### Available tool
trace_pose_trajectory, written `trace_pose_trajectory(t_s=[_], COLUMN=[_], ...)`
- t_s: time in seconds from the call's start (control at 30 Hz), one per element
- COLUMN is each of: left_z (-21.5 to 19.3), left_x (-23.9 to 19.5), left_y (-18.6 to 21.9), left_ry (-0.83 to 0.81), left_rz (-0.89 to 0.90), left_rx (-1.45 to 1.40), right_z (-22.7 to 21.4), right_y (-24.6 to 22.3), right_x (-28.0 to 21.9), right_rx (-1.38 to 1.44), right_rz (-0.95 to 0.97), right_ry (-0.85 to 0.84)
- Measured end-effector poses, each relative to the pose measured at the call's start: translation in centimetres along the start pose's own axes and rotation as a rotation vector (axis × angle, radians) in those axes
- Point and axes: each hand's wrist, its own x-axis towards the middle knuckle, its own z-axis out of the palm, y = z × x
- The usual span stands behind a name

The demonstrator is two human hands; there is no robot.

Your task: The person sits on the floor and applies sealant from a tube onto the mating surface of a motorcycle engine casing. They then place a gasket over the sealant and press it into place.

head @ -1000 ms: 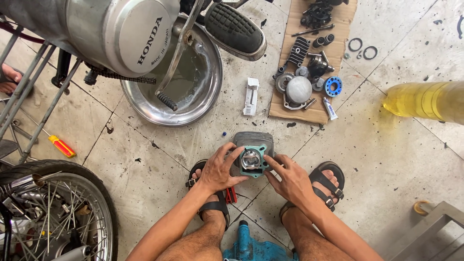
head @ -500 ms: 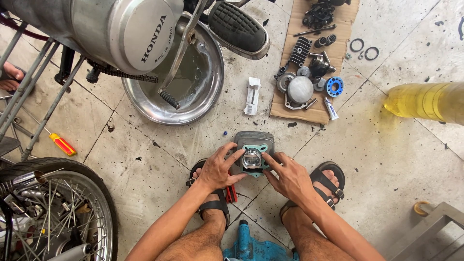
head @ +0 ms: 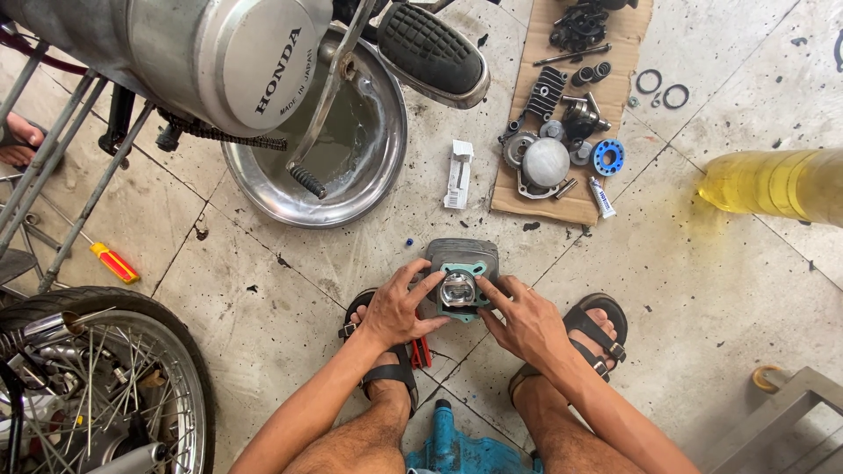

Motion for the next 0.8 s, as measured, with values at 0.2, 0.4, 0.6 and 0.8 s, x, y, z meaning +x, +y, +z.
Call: trace_pose_trajectory(t_s=[0.2, 0.4, 0.6, 0.8], left_z=[0.2, 0.0, -0.2, 0.0], left_x=[-0.1, -0.1, 0.2, 0.2], left_y=[-0.2, 0.0, 0.4, 0.5], left_ry=[-0.019, -0.027, -0.028, -0.018], left_rz=[-0.003, -0.014, -0.014, -0.021], left_rx=[0.009, 0.005, 0.01, 0.012], right_z=[-0.7, -1.2, -1.4, -2.7], right_y=[-0.3, 0.2, 0.5, -0.4], right_x=[0.1, 1.5, 3.4, 4.2], right_rx=[0.015, -0.085, -0.21, -0.207], right_rz=[0.016, -0.027, -0.126, -0.132], right_ry=[0.012, 0.06, 0.132, 0.111])
